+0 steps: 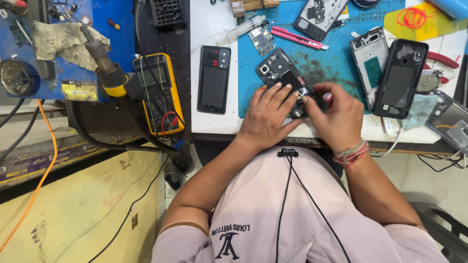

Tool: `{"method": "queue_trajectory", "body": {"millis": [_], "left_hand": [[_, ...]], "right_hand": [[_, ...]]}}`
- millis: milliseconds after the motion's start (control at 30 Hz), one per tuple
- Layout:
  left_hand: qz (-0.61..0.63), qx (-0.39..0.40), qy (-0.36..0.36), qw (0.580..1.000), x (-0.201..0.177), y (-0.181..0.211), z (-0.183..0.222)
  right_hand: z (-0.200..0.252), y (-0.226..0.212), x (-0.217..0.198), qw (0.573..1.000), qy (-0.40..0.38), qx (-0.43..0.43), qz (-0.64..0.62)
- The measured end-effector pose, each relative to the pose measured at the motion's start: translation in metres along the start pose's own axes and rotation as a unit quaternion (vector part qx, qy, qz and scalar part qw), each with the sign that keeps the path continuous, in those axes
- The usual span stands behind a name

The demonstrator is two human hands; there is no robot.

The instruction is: The person uses a red screwdriver to remove screws from a disassembled smartphone. They then use a blue hot air gun to heat the edges of the device to loosen adhesive. Finally, they use a pink plastic pry tool to separate the screen assembly from the frame and wipe the surface with a cloth.

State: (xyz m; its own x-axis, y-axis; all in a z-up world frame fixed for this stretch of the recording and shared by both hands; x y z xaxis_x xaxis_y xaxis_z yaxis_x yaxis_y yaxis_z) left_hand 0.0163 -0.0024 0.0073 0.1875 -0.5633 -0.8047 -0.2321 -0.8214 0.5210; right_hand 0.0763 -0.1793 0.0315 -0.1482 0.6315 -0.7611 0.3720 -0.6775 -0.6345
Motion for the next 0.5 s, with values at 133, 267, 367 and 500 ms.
{"method": "queue_trajectory", "body": {"millis": [133,267,367,500], "left_hand": [[-0.007,0.01,0.016,1.0,-0.001,0.001,0.004],[-0.021,0.022,0.048,0.998,-0.004,0.005,0.013],[-0.019,0.02,0.083,0.996,-0.013,0.009,0.019],[0.039,-0.023,0.117,0.992,-0.031,0.007,0.021]], "right_hand": [[-0.012,0.028,0.014,0.961,-0.056,0.121,-0.243],[-0.007,0.035,0.024,0.861,-0.111,0.176,-0.464],[0.006,0.022,0.026,0.863,-0.116,0.145,-0.47],[0.004,0.02,0.017,0.891,-0.118,0.154,-0.411]]}}
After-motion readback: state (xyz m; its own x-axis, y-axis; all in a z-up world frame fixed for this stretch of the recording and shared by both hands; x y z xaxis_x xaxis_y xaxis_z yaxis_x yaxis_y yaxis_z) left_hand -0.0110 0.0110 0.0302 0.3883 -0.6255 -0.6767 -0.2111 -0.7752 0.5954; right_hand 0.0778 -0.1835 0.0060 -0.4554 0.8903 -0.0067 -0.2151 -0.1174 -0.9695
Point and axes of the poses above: each hand's wrist, its own z-axis away from the middle knuckle, its own x-axis out of the palm, y = z × x, the point moved 2 cm from there along -z, towards the middle knuckle, and after that the axes turned 5 degrees about -x, right-handed, at the moved point
